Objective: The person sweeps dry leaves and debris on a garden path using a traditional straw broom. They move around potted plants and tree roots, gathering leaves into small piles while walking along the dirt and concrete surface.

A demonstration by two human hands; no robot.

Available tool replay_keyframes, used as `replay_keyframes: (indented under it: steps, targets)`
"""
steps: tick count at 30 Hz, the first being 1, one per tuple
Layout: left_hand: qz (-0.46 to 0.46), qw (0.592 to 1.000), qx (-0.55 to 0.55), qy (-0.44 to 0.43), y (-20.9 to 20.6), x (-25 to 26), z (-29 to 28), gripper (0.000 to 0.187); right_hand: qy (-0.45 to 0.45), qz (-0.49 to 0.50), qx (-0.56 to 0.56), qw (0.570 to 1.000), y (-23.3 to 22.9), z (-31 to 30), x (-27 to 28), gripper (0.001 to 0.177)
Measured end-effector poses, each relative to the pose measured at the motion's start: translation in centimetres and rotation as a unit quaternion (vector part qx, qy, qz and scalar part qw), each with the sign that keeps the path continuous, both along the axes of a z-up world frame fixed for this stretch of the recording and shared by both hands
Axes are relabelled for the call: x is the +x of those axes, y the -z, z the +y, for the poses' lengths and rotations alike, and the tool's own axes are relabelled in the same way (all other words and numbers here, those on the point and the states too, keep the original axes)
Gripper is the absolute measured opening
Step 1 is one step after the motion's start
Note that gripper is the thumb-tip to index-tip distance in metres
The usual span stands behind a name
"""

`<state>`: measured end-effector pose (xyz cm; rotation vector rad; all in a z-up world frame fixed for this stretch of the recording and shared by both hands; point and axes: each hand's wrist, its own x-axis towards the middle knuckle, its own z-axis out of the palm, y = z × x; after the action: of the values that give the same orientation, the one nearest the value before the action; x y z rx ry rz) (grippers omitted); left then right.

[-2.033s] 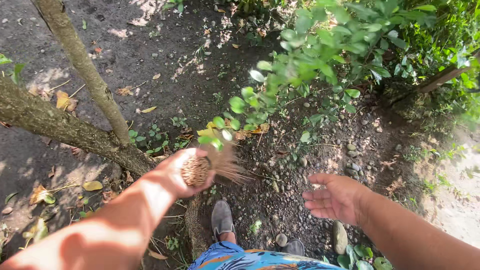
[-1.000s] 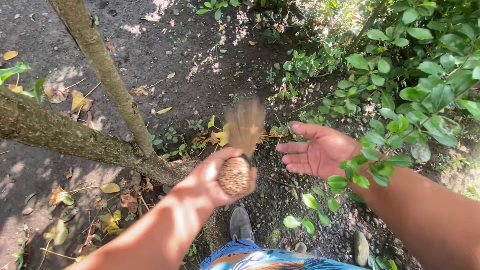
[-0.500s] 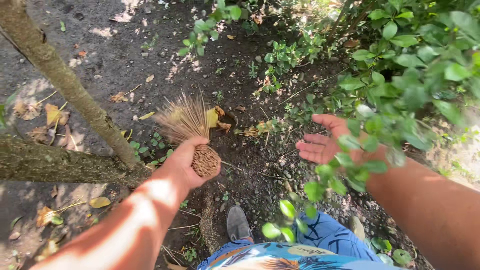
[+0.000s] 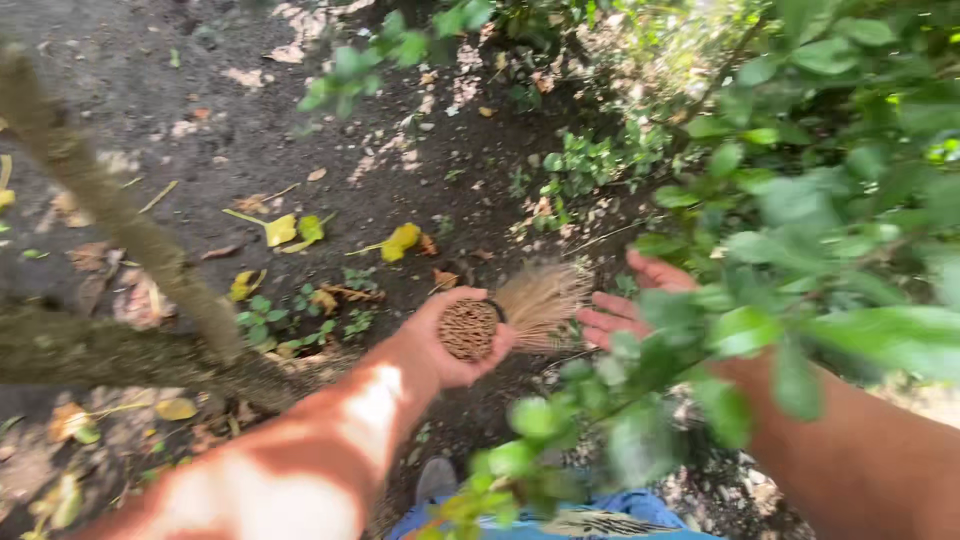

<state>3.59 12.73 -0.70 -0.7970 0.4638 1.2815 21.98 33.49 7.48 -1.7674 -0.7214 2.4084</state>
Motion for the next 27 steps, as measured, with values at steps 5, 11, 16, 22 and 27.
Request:
replay_keyframes:
  steps: [5, 11, 16, 22, 27]
  targets:
    - [0.165, 0.979, -0.122, -0.013, 1.6, -1.1, 1.7, 0.026, -0.012, 0.147, -0.210, 0.966, 7.5, 8.0, 3.8, 0.068]
    - [0.203, 0.978, -0.036, 0.021, -1.8, 1.4, 2.1, 0.026, -0.014, 0.353, -0.183, 0.917, 10.2, 7.4, 5.6, 0.027]
    - [0.087, 0.991, 0.019, 0.096, -2.9, 4.5, 6.1, 0.027, 0.011, 0.269, -0.131, 0.954, 8.3, 8.4, 4.5, 0.008]
    - [-0.052, 0.990, -0.023, 0.128, 0.9, 0.1, 12.5, 0.037, -0.005, 0.209, -0.213, 0.954, 5.0, 11.2, 4.0, 0.072]
    - [0.120, 0.985, -0.104, 0.062, 4.1, -9.8, 12.2, 0.025, 0.090, 0.009, 0.001, 0.996, 0.2, 7.7, 1.5, 0.082]
